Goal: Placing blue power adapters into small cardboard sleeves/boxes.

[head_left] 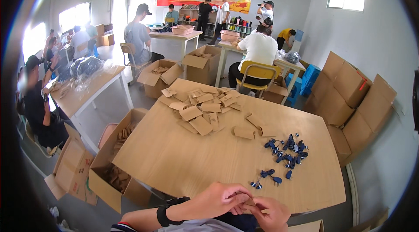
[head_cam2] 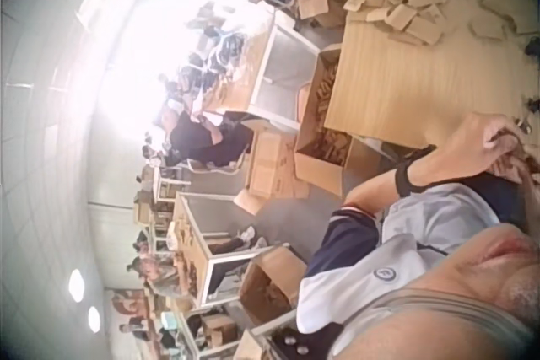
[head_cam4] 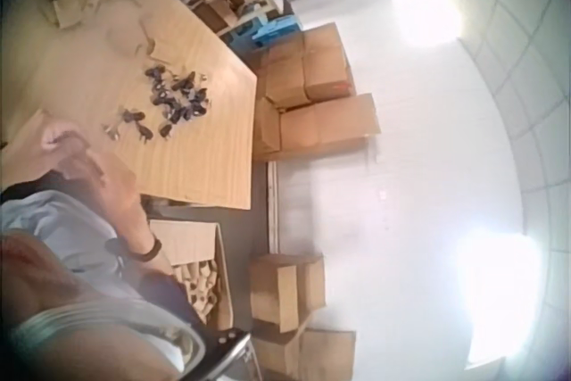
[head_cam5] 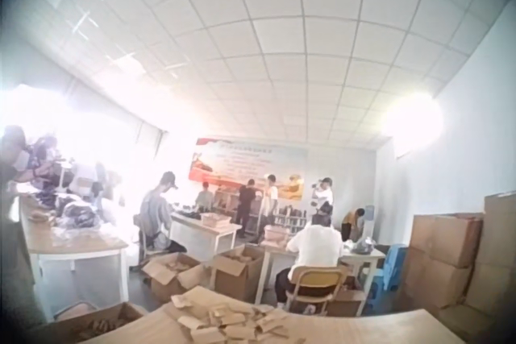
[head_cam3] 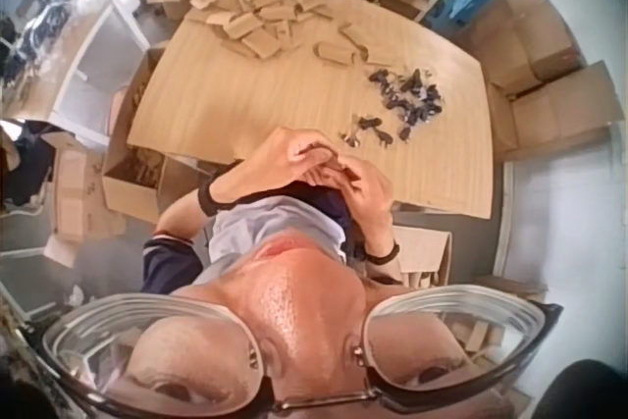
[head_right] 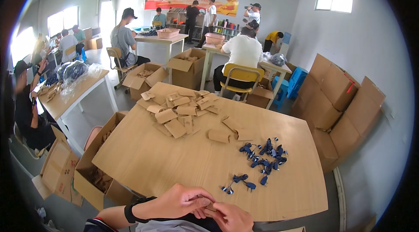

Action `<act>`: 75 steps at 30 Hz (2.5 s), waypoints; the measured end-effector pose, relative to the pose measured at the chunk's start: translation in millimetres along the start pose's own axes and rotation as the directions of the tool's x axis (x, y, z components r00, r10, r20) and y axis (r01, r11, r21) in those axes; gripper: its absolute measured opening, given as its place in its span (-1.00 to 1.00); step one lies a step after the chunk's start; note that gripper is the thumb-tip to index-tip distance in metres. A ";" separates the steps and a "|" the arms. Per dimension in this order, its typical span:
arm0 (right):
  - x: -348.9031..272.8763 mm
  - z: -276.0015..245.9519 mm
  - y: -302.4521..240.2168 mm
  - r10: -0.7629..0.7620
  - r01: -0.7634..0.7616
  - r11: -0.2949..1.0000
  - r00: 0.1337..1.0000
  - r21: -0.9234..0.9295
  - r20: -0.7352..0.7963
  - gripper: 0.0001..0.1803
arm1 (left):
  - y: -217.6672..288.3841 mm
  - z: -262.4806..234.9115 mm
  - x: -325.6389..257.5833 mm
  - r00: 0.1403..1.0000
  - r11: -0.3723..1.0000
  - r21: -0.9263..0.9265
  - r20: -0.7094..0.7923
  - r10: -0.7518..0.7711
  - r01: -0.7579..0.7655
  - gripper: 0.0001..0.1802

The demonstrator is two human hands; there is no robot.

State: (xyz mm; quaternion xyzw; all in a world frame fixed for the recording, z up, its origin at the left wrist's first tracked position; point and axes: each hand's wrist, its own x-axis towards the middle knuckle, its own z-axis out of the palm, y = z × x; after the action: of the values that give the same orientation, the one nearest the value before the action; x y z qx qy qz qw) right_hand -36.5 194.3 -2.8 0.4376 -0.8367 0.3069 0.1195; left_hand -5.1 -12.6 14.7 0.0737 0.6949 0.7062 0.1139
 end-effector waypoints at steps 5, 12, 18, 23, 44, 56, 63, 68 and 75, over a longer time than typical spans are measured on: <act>5.2 16.4 -20.1 0.101 -0.048 0.988 0.921 0.147 -0.375 -0.81 | -20.9 22.7 -9.1 0.937 0.969 0.097 -0.247 0.245 -0.228 -0.77; 8.2 45.7 -23.0 0.404 -0.171 0.834 0.836 0.524 -0.370 -0.90 | -46.3 35.8 1.2 0.585 0.728 0.573 -0.463 0.666 -0.375 -0.81; 20.9 16.5 0.5 0.220 -0.216 0.975 0.947 0.045 -0.236 -0.64 | -32.0 25.8 -12.2 0.940 0.968 -0.180 -0.322 0.113 -0.178 -0.83; 1.1 38.4 9.1 0.182 -0.143 0.934 0.979 0.327 -0.093 -0.68 | -53.9 45.4 -8.2 0.966 0.859 -0.489 -0.259 0.019 -0.148 -0.73; -24.9 48.2 35.2 -0.250 -0.488 -0.404 0.873 0.774 0.420 -0.46 | -38.9 8.8 -0.4 0.772 0.747 0.225 0.315 0.553 -0.626 -0.41; -55.0 8.9 4.0 0.542 -0.142 0.421 0.831 0.896 -0.124 -0.32 | -40.3 45.3 1.8 0.632 0.232 0.725 0.342 0.696 -0.648 -0.22; -254.8 -99.4 70.6 0.268 -0.705 0.706 0.355 -0.068 -0.895 -0.60 | -41.1 9.6 -6.7 0.875 0.219 0.905 0.254 0.412 -0.365 0.01; -448.4 -65.6 50.1 0.618 -0.848 -0.417 -0.002 -0.326 -0.786 -0.08 | -68.9 -27.8 3.9 0.888 0.245 0.888 0.289 0.358 -0.388 -0.24; -265.3 -78.7 76.5 0.682 -0.816 0.545 0.299 0.192 -0.667 -0.42 | -67.0 -38.2 -14.3 0.962 0.120 0.981 0.120 0.247 -0.153 -0.31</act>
State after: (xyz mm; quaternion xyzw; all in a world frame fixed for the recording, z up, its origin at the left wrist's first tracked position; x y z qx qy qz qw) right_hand 52.6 450.5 -96.8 -0.1634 -0.8596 0.3831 0.2960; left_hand 2.6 -52.7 -52.2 0.1964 0.9725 0.0941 -0.0824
